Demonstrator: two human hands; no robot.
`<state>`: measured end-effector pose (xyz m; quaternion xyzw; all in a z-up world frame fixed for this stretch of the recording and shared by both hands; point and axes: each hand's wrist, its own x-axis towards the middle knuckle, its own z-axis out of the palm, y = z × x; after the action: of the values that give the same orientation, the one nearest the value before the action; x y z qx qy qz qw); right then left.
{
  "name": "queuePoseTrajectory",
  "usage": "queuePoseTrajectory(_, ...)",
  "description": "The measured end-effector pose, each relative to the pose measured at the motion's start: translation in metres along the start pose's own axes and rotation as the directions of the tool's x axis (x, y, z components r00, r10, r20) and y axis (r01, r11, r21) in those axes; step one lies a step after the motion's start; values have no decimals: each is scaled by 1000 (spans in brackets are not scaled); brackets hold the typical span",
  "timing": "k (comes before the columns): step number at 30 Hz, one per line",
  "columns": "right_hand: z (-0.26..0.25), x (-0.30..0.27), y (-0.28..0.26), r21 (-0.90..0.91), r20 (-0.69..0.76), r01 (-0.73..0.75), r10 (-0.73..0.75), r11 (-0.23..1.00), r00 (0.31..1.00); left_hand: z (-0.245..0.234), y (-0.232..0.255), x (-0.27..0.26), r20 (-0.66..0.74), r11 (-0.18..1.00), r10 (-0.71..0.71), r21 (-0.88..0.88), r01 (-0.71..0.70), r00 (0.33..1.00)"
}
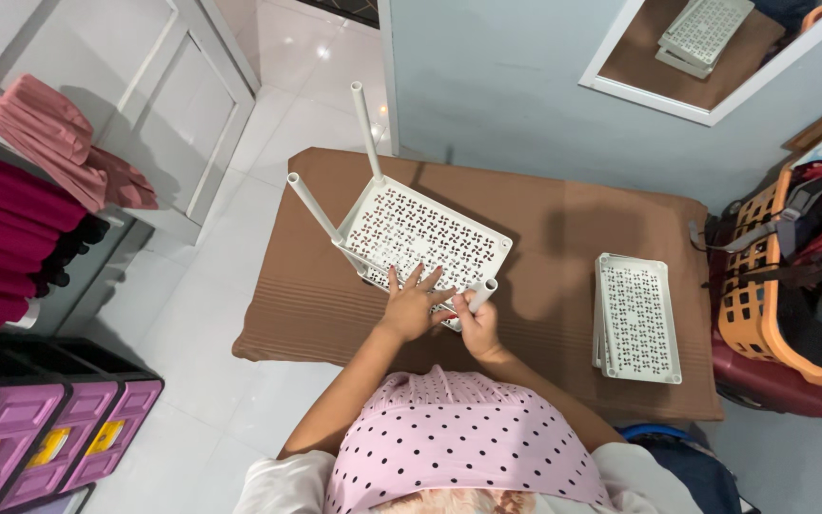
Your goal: The person disassembles a white plastic three-tier rolling cart on a brown mat. They remove the shelves, legs, and wheels, placing the components on the mat. The video ends with the cart fully taken apart.
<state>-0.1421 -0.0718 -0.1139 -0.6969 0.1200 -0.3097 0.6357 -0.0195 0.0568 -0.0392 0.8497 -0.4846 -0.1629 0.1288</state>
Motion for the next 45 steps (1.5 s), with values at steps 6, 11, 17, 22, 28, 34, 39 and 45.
queuePoseTrajectory(6, 4, 4, -10, 10, -41, 12, -11, 1000, 999, 0, 0, 0, 6, 1000, 4, -10, -4, 1000)
queuePoseTrajectory(11, 1, 7, -7, 43, -17, -82, 83, 996, 996, -3, 2, 0, 31, 1000, -13, -23, 14, 999)
queuePoseTrajectory(17, -5, 8, 5, 61, 49, -109, 107, 992, 993, -3, 2, -1, 8, 1000, -2, -30, 3, 1000)
queuePoseTrajectory(22, -12, 14, 10, 114, 142, -121, 104, 986, 984, 0, 0, -1, -19, 999, 4, -36, -5, 1000)
queuePoseTrajectory(28, -21, 17, 11, 120, 227, -59, 30, 991, 973, 1, -1, -1, -26, 998, 6, -61, -8, 1000)
queuePoseTrajectory(34, -24, 23, 0, 294, 332, -194, 90, 936, 939, 3, -2, -1, -45, 998, 23, -56, -25, 999)
queuePoseTrajectory(39, -37, 39, -39, 39, 571, 262, -237, 964, 786, 3, -3, -1, -26, 999, 5, -54, -6, 1000)
queuePoseTrajectory(45, -38, 54, -58, 96, 408, -136, 86, 986, 909, -6, 3, -1, 54, 1000, -21, -14, 22, 998)
